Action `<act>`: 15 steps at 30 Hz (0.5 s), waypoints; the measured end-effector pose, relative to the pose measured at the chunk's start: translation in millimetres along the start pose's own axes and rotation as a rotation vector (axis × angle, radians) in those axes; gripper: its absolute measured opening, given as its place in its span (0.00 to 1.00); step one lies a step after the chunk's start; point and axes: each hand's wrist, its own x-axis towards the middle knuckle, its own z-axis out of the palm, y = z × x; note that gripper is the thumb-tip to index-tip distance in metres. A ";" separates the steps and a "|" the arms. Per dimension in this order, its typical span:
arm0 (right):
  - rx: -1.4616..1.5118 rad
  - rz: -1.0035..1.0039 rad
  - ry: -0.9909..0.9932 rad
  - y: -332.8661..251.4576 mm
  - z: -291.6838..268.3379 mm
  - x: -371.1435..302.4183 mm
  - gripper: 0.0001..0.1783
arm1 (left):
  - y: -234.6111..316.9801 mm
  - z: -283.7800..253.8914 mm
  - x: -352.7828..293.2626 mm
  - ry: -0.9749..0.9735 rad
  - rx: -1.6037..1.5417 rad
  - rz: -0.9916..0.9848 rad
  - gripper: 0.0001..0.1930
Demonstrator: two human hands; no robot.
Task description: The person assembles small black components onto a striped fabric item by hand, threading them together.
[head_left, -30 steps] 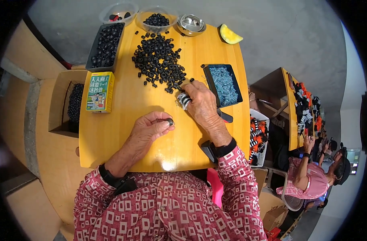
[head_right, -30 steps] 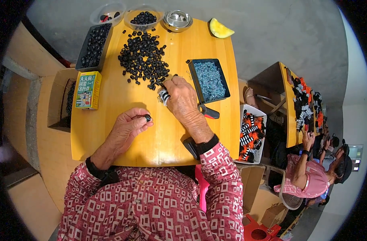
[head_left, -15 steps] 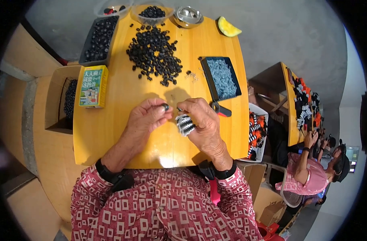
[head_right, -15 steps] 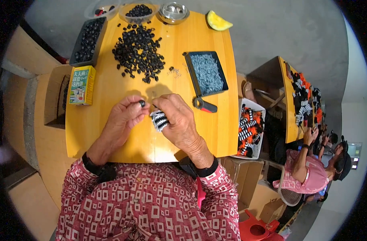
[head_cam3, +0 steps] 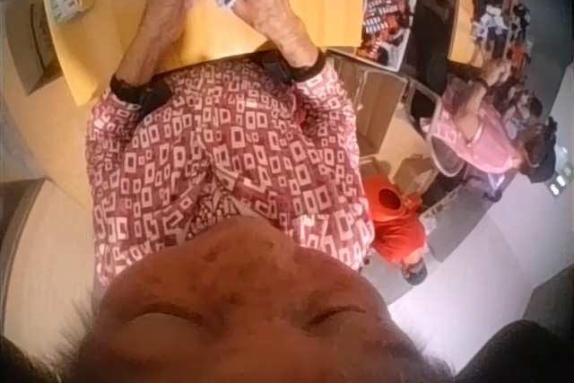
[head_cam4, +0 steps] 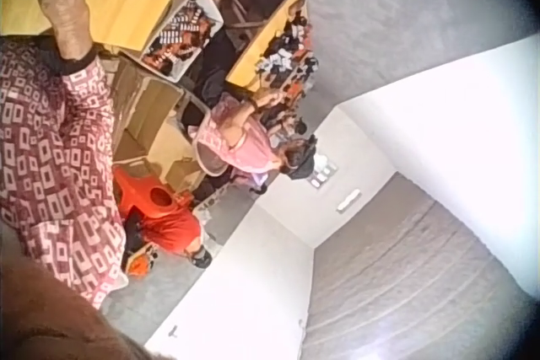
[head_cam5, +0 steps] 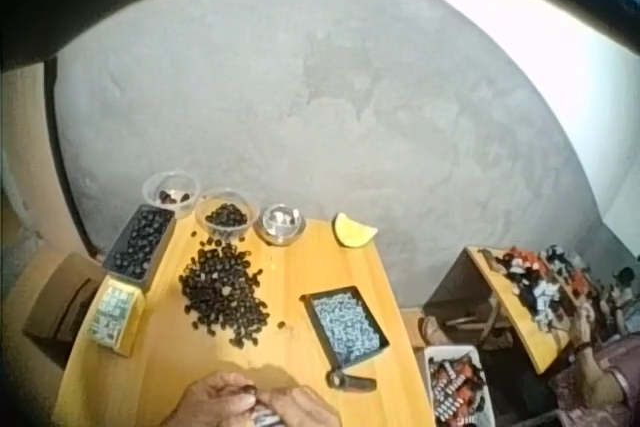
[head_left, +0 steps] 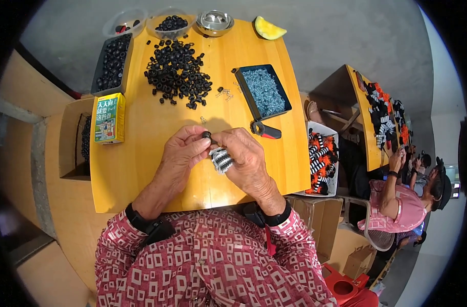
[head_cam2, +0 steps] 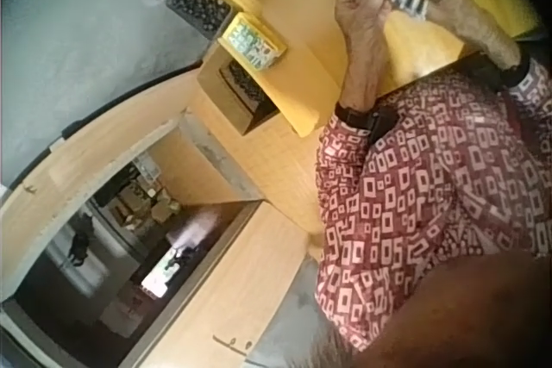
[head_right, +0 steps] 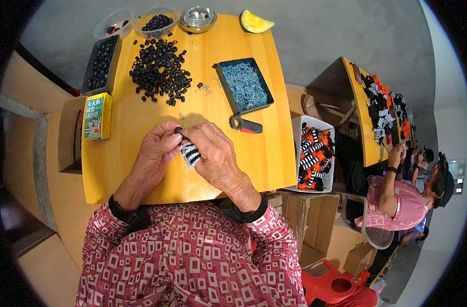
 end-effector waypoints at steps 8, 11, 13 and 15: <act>0.136 0.099 0.013 3.8 1.5 -5.2 0.17 | 0.4 3.8 1.9 -0.016 0.001 -0.032 0.11; 0.208 0.174 0.015 2.3 -1.1 -4.5 0.17 | -2.8 0.4 5.7 -0.045 -0.039 -0.037 0.11; 0.209 0.217 0.009 -0.8 -3.0 -5.7 0.16 | -0.7 0.9 5.0 -0.030 -0.022 -0.043 0.11; 0.201 0.218 0.013 0.7 -2.0 -8.0 0.16 | -1.7 0.6 7.3 -0.019 -0.005 -0.028 0.11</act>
